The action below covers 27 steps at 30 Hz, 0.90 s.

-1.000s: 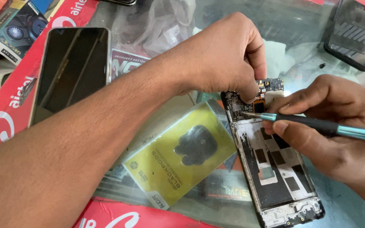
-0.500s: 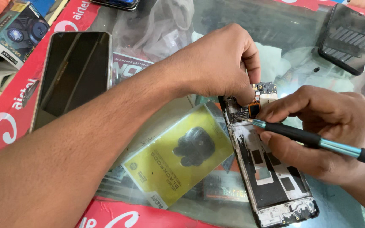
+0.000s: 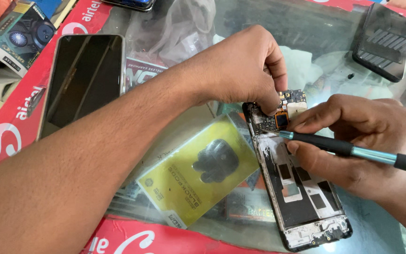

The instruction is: The person uses a precision screwdriver to loosen and remove screws from a smartphone's internal circuit board. They carefully lift the board and disconnect a ribbon cable, then place the board back into the phone chassis.

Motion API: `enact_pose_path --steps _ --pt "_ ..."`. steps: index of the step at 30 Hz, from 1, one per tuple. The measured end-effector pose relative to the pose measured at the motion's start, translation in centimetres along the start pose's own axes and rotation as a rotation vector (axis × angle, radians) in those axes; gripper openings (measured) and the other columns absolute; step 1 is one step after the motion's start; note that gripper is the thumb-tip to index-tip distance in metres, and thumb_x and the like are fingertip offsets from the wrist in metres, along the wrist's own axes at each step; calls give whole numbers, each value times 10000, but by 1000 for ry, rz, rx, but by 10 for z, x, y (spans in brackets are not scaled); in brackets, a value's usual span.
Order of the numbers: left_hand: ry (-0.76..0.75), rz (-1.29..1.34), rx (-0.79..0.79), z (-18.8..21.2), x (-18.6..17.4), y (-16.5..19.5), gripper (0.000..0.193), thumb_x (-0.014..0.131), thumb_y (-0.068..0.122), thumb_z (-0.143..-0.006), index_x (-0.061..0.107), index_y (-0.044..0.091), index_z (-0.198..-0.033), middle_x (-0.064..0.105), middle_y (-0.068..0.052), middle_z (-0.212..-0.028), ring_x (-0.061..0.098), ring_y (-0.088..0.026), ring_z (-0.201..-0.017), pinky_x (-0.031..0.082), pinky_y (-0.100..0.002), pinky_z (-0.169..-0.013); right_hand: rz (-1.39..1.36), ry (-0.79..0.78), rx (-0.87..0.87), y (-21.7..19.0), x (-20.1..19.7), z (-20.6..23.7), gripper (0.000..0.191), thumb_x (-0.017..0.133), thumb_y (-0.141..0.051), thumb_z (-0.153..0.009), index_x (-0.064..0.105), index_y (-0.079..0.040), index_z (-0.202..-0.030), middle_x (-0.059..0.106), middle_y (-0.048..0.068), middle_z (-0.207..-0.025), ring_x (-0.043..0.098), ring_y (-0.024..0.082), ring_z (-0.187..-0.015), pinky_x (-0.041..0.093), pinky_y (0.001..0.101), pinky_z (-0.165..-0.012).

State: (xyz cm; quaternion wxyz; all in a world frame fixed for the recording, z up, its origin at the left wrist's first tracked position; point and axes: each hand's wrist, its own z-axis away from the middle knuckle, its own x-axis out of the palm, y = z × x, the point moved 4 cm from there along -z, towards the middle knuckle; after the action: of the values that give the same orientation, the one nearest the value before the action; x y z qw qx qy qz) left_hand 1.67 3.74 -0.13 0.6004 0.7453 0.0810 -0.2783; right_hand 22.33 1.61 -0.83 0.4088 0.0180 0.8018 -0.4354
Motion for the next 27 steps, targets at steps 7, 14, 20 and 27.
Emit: enact_pose_path --steps 7,14,20,27 --pt "-6 0 -32 1 -1 1 237 852 74 -544 742 36 -750 714 -37 -648 675 -103 -585 523 -281 -526 -24 25 27 3 0 -2 134 773 -5 -757 694 31 -859 796 139 -984 743 118 -806 610 256 -708" --pt "-17 8 -20 -1 0 1 221 853 76 -547 741 42 -734 725 -39 -647 680 -107 -575 527 -273 -524 -57 37 -57 2 1 0 150 792 -42 -778 692 18 -872 782 128 -965 753 117 -842 621 250 -757" --pt "-14 35 0 -2 1 -1 205 838 62 -543 724 34 -711 711 -42 -633 668 -107 -557 518 -278 -500 68 56 -43 0 -2 -4 147 797 -53 -762 700 11 -851 781 121 -953 737 110 -785 602 250 -711" --pt "1 31 -4 -2 1 -1 206 829 57 -520 709 32 -686 695 -37 -615 655 -104 -539 507 -269 -481 142 65 -45 -1 -2 -2 145 794 -54 -748 717 7 -855 793 111 -950 736 107 -748 594 250 -681"
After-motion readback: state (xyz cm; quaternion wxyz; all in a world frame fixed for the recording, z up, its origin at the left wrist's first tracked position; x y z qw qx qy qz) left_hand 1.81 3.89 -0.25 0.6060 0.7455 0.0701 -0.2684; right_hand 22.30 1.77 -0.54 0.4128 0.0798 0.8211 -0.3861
